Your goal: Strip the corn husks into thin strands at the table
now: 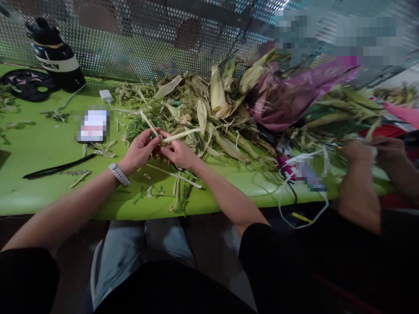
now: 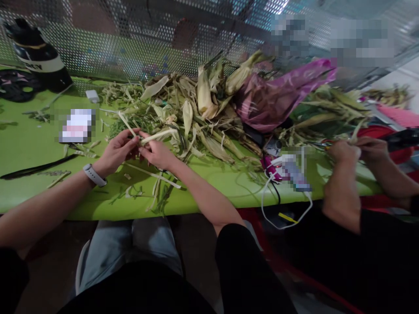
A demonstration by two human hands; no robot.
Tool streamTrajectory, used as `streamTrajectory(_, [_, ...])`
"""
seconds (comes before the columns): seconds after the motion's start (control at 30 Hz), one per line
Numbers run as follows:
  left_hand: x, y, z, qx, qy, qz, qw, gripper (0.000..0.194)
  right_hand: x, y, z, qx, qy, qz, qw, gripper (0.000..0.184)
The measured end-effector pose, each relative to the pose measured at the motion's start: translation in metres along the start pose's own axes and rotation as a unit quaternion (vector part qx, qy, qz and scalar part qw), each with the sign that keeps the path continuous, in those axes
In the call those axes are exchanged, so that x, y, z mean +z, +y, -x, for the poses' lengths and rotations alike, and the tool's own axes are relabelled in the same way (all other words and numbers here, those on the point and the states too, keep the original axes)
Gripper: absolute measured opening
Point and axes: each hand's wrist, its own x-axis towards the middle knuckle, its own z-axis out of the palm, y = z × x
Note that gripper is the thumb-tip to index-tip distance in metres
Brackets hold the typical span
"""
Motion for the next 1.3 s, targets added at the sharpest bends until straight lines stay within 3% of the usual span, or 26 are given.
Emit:
streamTrajectory(0.17, [-0.002,-0.002,-0.002,0.008,0.012,-0.017,1.0,0.03,-0.009,-0.01,0.001,-0.03,0.171,-0.02,0.985,0.035])
streamTrajectory(0.43, [-0.006,0.014,0.004,0.008,-0.132,-0.098,0.986,0.038,0.0,-0.013,-0.003,-0.018,0.182,-0.084,0.979,0.054])
streamTrajectory(0.53, [-0.007,0.018,0.004,-0.004,-0.155,-0.092,0.984,0.038,0.001,-0.009,-0.006,0.001,0.191,-0.1,0.976,0.056])
streamTrajectory(0.6, [-0.006,0.016,0.003,-0.012,-0.136,-0.061,0.989,0.038,-0.004,-0.009,-0.006,0.007,0.202,-0.095,0.975,0.054])
streamTrajectory(0.7, [-0.007,0.011,0.001,-0.008,-0.06,0.012,0.998,0.034,-0.017,-0.017,-0.002,-0.027,0.261,-0.04,0.964,0.046])
streamTrajectory(0.8, [-0.007,0.009,-0.001,-0.012,0.003,0.051,0.999,0.035,-0.022,-0.031,0.008,-0.092,0.364,0.06,0.925,0.039])
streamTrajectory(0.83, [-0.007,0.009,-0.001,-0.016,0.013,0.056,0.998,0.038,-0.02,-0.035,0.012,-0.103,0.347,0.094,0.927,0.04])
streamTrajectory(0.93, [-0.005,0.012,0.001,-0.024,0.02,0.062,0.998,0.046,-0.006,-0.04,0.019,-0.104,0.187,0.198,0.957,0.039])
streamTrajectory(1.0, [-0.004,0.012,0.002,-0.027,0.02,0.067,0.997,0.049,0.004,-0.038,0.019,-0.08,0.149,0.233,0.958,0.03])
streamTrajectory(1.13, [-0.002,0.01,0.004,-0.042,-0.012,0.086,0.995,0.05,0.011,-0.028,0.014,-0.047,0.143,0.28,0.948,0.035])
streamTrajectory(1.3, [-0.001,0.008,0.004,-0.06,-0.029,0.098,0.993,0.043,0.008,-0.022,0.012,-0.075,0.149,0.295,0.941,0.029])
